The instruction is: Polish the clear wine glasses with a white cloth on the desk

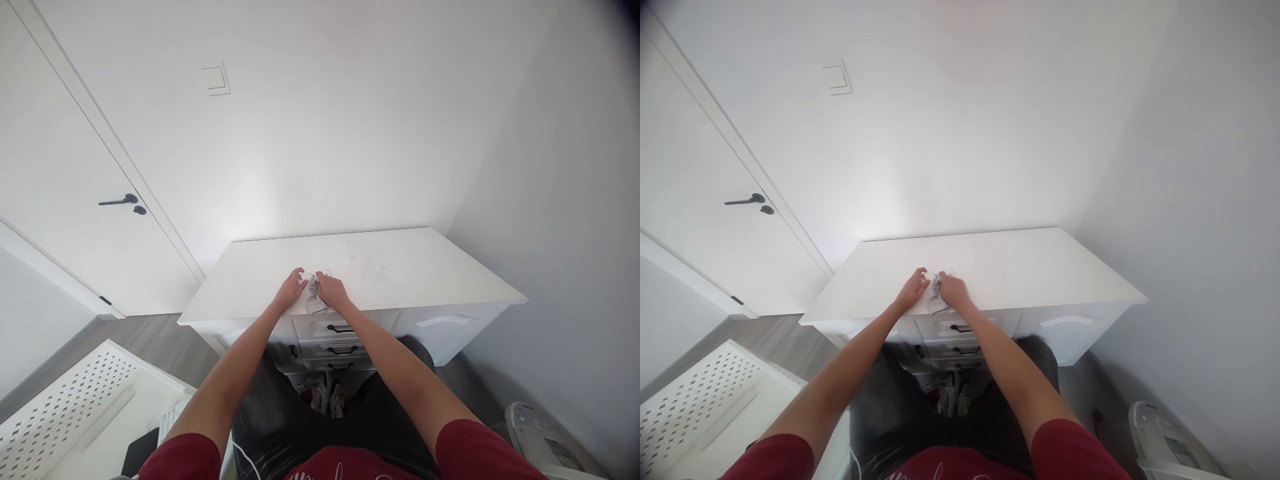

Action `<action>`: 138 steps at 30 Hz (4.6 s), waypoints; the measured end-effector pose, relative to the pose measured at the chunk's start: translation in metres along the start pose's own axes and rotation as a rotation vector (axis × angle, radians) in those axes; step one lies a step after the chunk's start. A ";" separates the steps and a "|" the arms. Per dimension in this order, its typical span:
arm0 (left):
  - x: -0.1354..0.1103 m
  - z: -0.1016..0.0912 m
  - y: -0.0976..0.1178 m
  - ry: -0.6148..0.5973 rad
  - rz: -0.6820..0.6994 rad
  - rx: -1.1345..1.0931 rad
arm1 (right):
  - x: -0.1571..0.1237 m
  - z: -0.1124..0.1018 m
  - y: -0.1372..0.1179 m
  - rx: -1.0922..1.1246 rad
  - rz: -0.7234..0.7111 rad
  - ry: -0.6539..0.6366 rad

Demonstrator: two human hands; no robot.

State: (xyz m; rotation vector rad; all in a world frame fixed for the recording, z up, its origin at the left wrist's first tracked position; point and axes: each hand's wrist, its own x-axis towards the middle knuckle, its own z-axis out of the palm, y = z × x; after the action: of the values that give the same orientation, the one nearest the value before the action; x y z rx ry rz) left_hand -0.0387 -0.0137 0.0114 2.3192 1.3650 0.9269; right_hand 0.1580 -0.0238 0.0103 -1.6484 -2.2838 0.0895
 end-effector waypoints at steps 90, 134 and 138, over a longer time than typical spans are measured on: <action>0.002 0.007 -0.010 -0.012 0.081 0.009 | -0.002 -0.003 0.001 0.008 -0.076 -0.052; 0.002 0.005 -0.007 -0.021 0.113 -0.019 | -0.001 -0.006 -0.006 -0.071 0.099 -0.070; 0.002 0.002 -0.004 -0.013 0.153 -0.024 | -0.004 -0.010 -0.005 -0.037 0.025 -0.053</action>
State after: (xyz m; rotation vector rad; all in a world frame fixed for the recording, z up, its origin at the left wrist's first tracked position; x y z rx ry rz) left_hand -0.0395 -0.0100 0.0081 2.4341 1.1775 0.9639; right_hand 0.1570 -0.0301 0.0197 -1.7124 -2.3175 0.0990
